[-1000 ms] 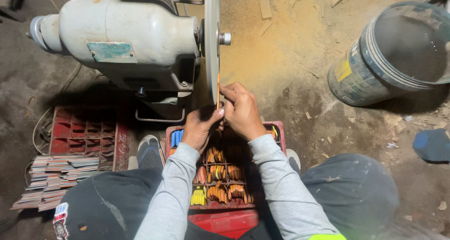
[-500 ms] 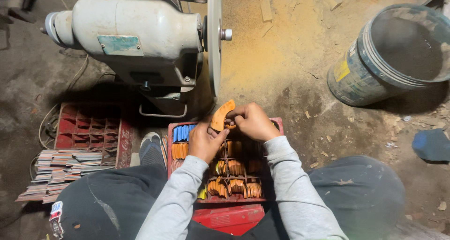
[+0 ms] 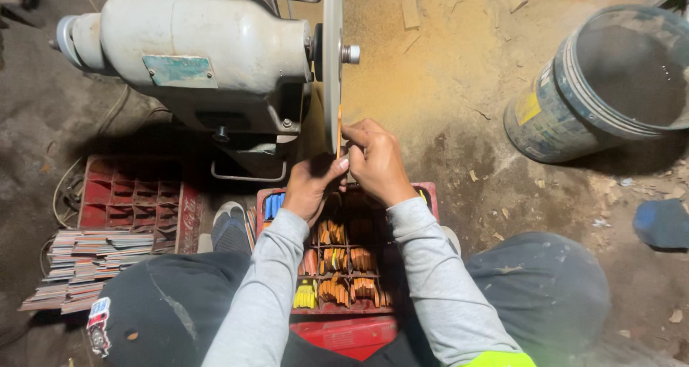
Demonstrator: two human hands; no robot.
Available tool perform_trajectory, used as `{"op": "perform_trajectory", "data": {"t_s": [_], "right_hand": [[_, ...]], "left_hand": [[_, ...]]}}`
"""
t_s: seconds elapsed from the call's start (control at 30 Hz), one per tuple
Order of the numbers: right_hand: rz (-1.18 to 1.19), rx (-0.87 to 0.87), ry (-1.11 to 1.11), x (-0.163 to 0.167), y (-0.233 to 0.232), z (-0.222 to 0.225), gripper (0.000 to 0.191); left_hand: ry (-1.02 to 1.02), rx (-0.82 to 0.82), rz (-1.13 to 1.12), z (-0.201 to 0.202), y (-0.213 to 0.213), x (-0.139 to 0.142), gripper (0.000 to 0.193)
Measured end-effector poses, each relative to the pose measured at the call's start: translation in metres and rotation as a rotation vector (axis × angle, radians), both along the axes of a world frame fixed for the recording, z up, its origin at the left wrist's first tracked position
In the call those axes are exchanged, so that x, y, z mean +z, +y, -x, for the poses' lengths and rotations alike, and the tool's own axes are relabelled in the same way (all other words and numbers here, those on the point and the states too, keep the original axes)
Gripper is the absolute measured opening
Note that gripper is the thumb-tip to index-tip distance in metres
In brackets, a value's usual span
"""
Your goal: The person sits on the floor and sands the edges of small orange pieces one at a time against a spinning disc sander, then sorts the sanded pieces into the compartments of a red parts box on their lap.
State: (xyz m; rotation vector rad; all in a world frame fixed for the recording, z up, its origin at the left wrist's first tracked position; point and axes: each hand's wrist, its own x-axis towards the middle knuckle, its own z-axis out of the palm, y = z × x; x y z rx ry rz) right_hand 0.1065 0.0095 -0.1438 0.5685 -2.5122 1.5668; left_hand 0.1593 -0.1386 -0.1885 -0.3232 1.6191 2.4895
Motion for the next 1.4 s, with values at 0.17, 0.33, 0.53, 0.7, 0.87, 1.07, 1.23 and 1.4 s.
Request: {"op": "perform_trajectory", "data": {"t_s": [0.17, 0.33, 0.53, 0.7, 0.87, 1.07, 1.23, 1.4], "right_hand": [[-0.053, 0.0, 0.042, -0.01, 0.0, 0.006, 0.036], [-0.07, 0.012, 0.006, -0.017, 0.001, -0.004, 0.038], [-0.127, 0.059, -0.062, -0.035, 0.011, -0.019, 0.037], [-0.241, 0.314, -0.359, -0.05, 0.038, -0.021, 0.026], [-0.053, 0.213, -0.454, -0.041, 0.043, -0.022, 0.023], [-0.08, 0.036, 0.022, -0.011, 0.014, -0.016, 0.03], [-0.08, -0.038, 0.118, -0.001, -0.004, -0.004, 0.035], [-0.142, -0.034, 0.119, -0.015, -0.005, -0.004, 0.035]], "left_hand": [[-0.028, -0.005, -0.095, 0.004, 0.002, 0.001, 0.031], [-0.056, -0.018, -0.13, -0.009, 0.0, -0.003, 0.031], [-0.042, -0.037, 0.014, -0.032, 0.0, -0.02, 0.037], [0.111, 0.07, 0.999, -0.06, 0.007, -0.028, 0.061], [0.173, 0.143, 0.891, -0.058, 0.012, -0.021, 0.055], [0.099, 0.038, 0.294, -0.021, 0.006, -0.011, 0.036], [0.097, 0.008, 0.015, 0.0, -0.004, -0.011, 0.042], [0.032, -0.008, -0.081, -0.007, -0.004, -0.014, 0.046]]}}
